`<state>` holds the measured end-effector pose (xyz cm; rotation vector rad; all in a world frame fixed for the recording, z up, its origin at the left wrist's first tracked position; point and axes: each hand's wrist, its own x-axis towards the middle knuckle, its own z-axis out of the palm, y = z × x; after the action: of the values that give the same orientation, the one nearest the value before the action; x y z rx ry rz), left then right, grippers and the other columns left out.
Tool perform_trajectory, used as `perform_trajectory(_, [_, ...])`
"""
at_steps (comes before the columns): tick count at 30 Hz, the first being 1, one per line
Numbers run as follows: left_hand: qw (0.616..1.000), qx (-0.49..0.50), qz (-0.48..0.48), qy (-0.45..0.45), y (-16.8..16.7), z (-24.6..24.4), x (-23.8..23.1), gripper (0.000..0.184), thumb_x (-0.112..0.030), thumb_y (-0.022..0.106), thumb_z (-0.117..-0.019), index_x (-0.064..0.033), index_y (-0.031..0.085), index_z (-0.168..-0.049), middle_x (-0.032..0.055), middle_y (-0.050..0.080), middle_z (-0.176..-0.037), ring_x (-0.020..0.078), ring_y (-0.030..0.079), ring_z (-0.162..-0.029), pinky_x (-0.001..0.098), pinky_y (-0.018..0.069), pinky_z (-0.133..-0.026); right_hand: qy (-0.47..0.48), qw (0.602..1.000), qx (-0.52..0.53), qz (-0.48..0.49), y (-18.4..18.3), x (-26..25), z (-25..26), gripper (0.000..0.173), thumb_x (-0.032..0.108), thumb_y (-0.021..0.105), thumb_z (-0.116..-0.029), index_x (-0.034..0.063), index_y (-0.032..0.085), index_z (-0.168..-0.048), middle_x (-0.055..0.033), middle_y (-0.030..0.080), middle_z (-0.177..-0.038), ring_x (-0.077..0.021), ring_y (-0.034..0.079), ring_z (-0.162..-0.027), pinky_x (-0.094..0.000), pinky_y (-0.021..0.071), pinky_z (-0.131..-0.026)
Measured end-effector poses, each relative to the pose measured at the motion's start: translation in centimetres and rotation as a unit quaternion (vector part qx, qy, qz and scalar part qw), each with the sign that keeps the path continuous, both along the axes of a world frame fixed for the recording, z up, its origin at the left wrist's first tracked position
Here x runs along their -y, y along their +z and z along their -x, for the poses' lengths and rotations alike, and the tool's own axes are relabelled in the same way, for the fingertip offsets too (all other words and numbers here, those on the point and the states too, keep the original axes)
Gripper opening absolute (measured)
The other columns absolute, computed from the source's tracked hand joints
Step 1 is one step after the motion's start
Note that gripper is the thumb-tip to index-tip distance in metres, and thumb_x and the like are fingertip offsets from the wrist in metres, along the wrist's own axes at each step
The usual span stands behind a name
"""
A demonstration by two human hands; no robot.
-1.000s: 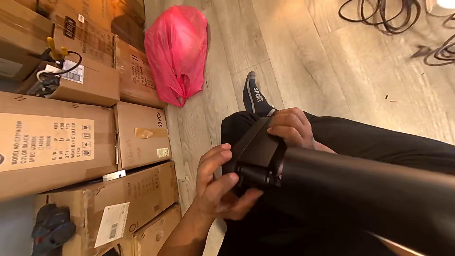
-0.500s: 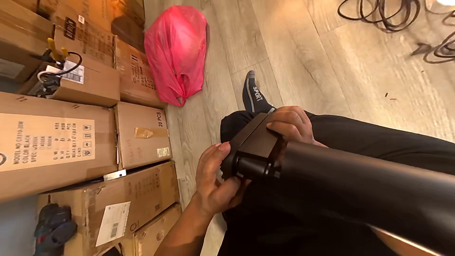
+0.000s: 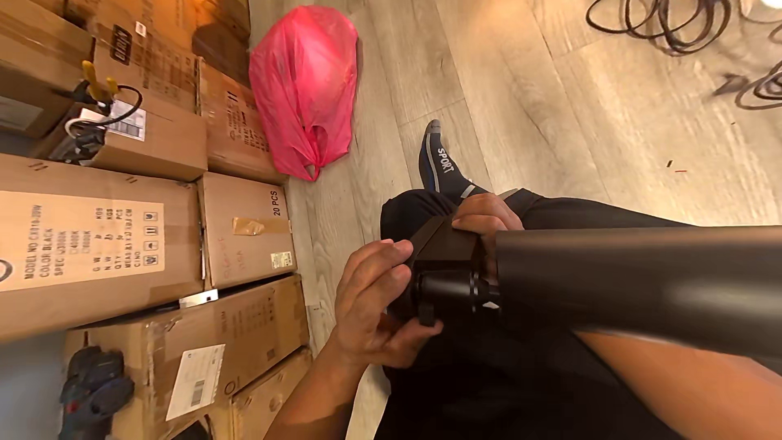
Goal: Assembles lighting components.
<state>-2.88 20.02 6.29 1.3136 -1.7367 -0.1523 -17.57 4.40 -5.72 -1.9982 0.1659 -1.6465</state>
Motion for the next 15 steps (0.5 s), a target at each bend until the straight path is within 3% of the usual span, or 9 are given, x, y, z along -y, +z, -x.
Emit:
perform_trajectory(3, [0.992,-0.127,-0.015,0.007,0.1,1.1,0.5,0.040,-0.037,0.070,-0.0964,-0.0205,0.063,-0.133,-0.0019,0.064,-0.135,0.0179,0.059,-0.125,0.0360,0.0500,-0.105,-0.018,1.000,0.013,0.006,-0.2,0.3,0.0,0.027,0.028,0.043,-0.1087,0.0071,0.057,-0.101,-0.0106,0.061,-0.094,-0.0215,0.064,-0.096,-0.0318,0.0541,-0.090])
perform_trajectory(5, [0.978,-0.208,-0.016,0.002,-0.1,1.7,0.7,0.036,-0.032,0.072,-0.0952,-0.0201,0.067,-0.129,-0.0003,0.065,-0.133,0.0194,0.059,-0.125,0.0371,0.0501,-0.106,-0.033,0.999,0.002,0.029,0.2,0.9,0.4,0.021,0.020,0.042,-0.1099,0.0075,0.056,-0.101,-0.0118,0.061,-0.096,-0.0237,0.063,-0.097,-0.0329,0.0534,-0.091])
perform_trajectory(9, [0.983,-0.180,-0.026,-0.011,0.0,1.1,0.7,0.036,-0.042,0.068,-0.0974,-0.0223,0.068,-0.128,-0.0010,0.067,-0.133,0.0229,0.060,-0.129,0.0464,0.0461,-0.113,-0.046,0.998,-0.010,0.045,0.5,1.4,0.8,0.018,0.016,0.042,-0.1100,0.0078,0.057,-0.102,-0.0126,0.062,-0.095,-0.0244,0.064,-0.096,-0.0326,0.0538,-0.090])
perform_trajectory(15, [0.967,-0.252,-0.022,0.023,0.0,1.7,0.7,0.022,-0.030,0.068,-0.0989,-0.0219,0.073,-0.118,-0.0001,0.071,-0.123,0.0210,0.063,-0.123,0.0450,0.0462,-0.112,-0.061,0.995,-0.032,0.068,0.3,1.6,0.7,0.017,0.014,0.044,-0.1092,0.0081,0.058,-0.101,-0.0118,0.062,-0.092,-0.0245,0.064,-0.092,-0.0313,0.0535,-0.086])
